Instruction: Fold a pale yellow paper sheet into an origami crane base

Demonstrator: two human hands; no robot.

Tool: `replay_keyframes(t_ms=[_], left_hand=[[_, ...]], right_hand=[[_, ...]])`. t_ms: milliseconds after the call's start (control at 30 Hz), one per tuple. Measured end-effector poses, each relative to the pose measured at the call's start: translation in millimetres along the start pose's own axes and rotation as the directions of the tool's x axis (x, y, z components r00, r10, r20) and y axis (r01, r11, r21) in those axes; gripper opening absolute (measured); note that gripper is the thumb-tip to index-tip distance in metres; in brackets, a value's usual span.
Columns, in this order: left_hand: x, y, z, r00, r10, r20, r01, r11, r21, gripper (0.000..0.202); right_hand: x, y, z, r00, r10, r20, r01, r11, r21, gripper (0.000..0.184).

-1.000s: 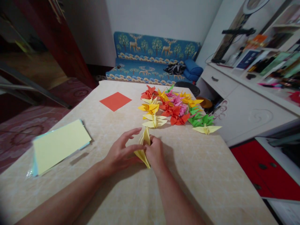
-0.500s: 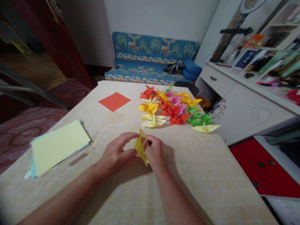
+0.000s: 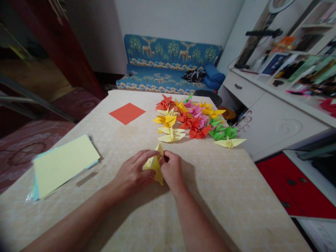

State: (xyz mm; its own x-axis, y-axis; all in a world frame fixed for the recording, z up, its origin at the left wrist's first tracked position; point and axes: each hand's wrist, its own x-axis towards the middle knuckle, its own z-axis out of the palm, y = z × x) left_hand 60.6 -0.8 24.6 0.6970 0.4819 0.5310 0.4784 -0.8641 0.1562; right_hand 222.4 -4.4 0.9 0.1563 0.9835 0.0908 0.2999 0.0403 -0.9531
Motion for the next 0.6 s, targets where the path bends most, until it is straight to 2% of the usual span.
replay_keyframes(t_ms=[67, 167, 333, 467, 600], left_hand=[[-3, -6, -3.2, 0.997, -0.051, -0.06, 0.05, 0.999, -0.009, 0.008], [-7, -17, -7.5, 0.971, -0.205, -0.122, 0.193, 0.976, -0.1, 0.011], [-10, -28, -5.3, 0.942, -0.328, -0.068, 0.284, 0.89, -0.357, 0.009], [-10, -28, -3.4, 0.949, -0.315, -0.012, 0.286, 0.877, -0.386, 0.01], [-10, -24, -5.1, 0.976, -0.213, 0.041, 0.217, 0.952, -0.216, 0.008]], right_hand=[[1, 0, 0, 1.0, 0.029, -0.006, -0.029, 1.0, 0.005, 0.011], [2, -1, 0, 0.997, 0.073, 0.003, -0.073, 0.997, 0.028, 0.014], [1, -4, 2, 0.998, 0.042, 0.046, -0.045, 0.997, 0.064, 0.014], [0, -6, 2, 1.0, -0.012, 0.006, 0.012, 1.0, -0.007, 0.017], [0, -7, 2, 0.998, -0.007, -0.061, 0.007, 1.0, -0.011, 0.011]])
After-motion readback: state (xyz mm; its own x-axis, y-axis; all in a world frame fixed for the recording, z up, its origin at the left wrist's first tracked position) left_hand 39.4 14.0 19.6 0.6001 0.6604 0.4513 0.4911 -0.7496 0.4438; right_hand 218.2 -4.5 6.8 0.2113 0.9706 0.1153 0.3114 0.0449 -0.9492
